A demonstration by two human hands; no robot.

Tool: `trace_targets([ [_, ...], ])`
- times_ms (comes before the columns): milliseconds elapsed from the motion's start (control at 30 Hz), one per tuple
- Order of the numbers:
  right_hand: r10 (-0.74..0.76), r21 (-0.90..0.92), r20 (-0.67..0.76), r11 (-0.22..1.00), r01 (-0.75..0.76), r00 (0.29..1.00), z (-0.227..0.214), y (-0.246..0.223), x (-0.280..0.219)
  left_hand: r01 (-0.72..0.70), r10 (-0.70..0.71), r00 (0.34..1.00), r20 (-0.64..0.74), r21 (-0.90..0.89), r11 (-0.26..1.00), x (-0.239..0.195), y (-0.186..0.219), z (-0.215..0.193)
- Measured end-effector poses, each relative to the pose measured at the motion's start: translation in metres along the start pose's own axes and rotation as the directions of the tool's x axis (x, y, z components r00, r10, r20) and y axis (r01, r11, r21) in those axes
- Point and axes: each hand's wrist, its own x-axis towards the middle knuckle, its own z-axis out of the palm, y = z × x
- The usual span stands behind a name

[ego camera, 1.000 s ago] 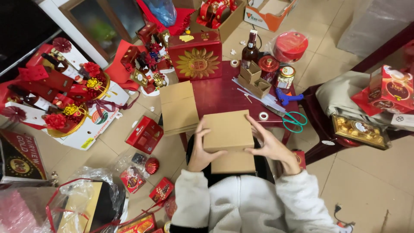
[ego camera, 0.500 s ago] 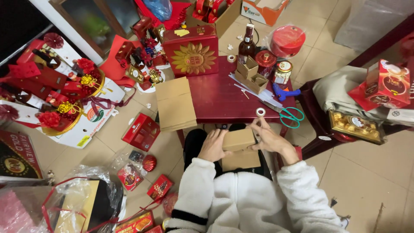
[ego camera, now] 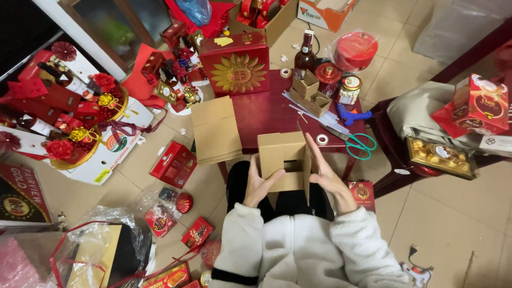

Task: Assembling and folding small cardboard gift boxes from flat templates

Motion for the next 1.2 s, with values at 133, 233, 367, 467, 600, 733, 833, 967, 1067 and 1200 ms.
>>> trace_targets([
  [133,0.036,0.042,-0.04,0.999,-0.034,0.999,0.019,-0.026,0.006,-0.032,0.033,0.999,-0.006,0.043,0.999,-0.004,0.001,-0.001],
  [233,0.141,-0.02,-0.24,0.988,-0.15,0.96,0.02,-0.005,0.0,-0.08,0.079,0.997,0.015,0.041,0.996,-0.005,-0.009,0.003],
  [367,0.197,0.036,-0.404,0.979,-0.2,0.893,0.013,0.015,-0.006,-0.102,0.102,0.995,-0.012,-0.007,0.995,-0.002,-0.02,0.014],
  [467,0.196,0.066,-0.438,0.98,-0.186,0.877,0.024,-0.008,-0.002,-0.099,0.098,0.995,-0.021,-0.069,0.993,0.003,-0.027,0.016],
  [600,0.193,0.102,-0.452,0.981,-0.164,0.871,0.029,-0.018,0.001,-0.051,0.047,0.998,-0.037,-0.102,0.993,-0.001,-0.017,0.014],
  [733,0.231,0.125,-0.455,0.973,-0.195,0.86,0.032,-0.029,0.003,0.007,-0.005,1.0,0.015,-0.138,0.99,-0.002,0.002,0.01],
  [833,0.239,0.121,-0.437,0.971,-0.207,0.867,0.04,-0.054,0.002,0.004,-0.004,1.0,0.007,-0.129,0.992,-0.003,0.024,0.012],
  [967,0.207,0.143,-0.457,0.977,-0.158,0.865,0.041,-0.049,-0.002,-0.002,-0.007,0.998,-0.059,-0.154,0.988,-0.001,0.032,0.017],
  [1067,0.206,0.2,-0.485,0.972,-0.122,0.85,0.046,-0.056,-0.001,0.014,-0.034,0.995,-0.096,-0.197,0.98,0.0,0.028,0.018],
  [1200,0.199,0.236,-0.498,0.968,-0.088,0.844,0.048,-0.056,0.002,0.018,-0.046,0.99,-0.13,-0.213,0.977,0.003,0.017,0.019],
])
